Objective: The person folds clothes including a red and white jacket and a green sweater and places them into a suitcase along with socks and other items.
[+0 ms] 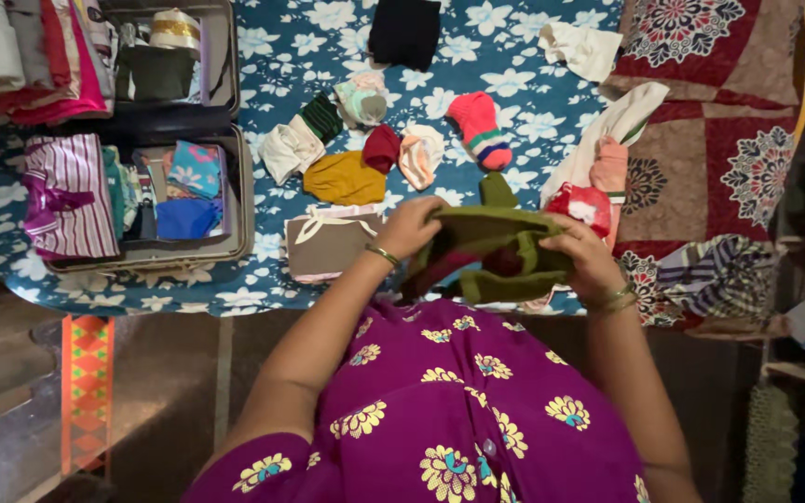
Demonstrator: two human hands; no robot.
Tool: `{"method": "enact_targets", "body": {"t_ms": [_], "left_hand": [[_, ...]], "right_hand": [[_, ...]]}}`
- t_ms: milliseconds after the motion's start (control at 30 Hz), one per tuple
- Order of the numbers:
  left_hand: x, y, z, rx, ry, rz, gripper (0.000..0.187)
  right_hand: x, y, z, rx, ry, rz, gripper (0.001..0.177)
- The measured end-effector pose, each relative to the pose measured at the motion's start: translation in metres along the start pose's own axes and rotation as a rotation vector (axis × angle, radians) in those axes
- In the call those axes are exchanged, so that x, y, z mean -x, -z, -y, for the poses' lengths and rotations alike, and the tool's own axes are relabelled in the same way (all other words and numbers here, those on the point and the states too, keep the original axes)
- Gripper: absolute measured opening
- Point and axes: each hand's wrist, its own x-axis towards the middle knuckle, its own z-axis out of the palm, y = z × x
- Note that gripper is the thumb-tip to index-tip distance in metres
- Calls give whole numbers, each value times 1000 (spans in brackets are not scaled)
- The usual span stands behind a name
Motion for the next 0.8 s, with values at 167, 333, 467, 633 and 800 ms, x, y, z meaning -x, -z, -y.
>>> {"method": "enact_targets", "body": {"t_ms": [167, 333, 467, 633, 800], "left_hand": [[-2, 25, -54, -200, -137, -252, 27], [-1, 34, -93, -171, -98, -306, 28], [-2, 43, -100, -177, -140, -273, 43], [14, 63, -99, -238, -63, -92, 59], [36, 74, -71, -346, -142, -187, 51]], "right_hand": [[-1, 15, -4, 593, 300, -169, 33], [3, -12, 9, 939, 746, -203, 38], [1, -23, 18, 1223, 870, -274, 43], [-9, -22, 11, 1165, 901, -292, 42], [-21, -38, 3, 1132, 869, -298, 34]]}}
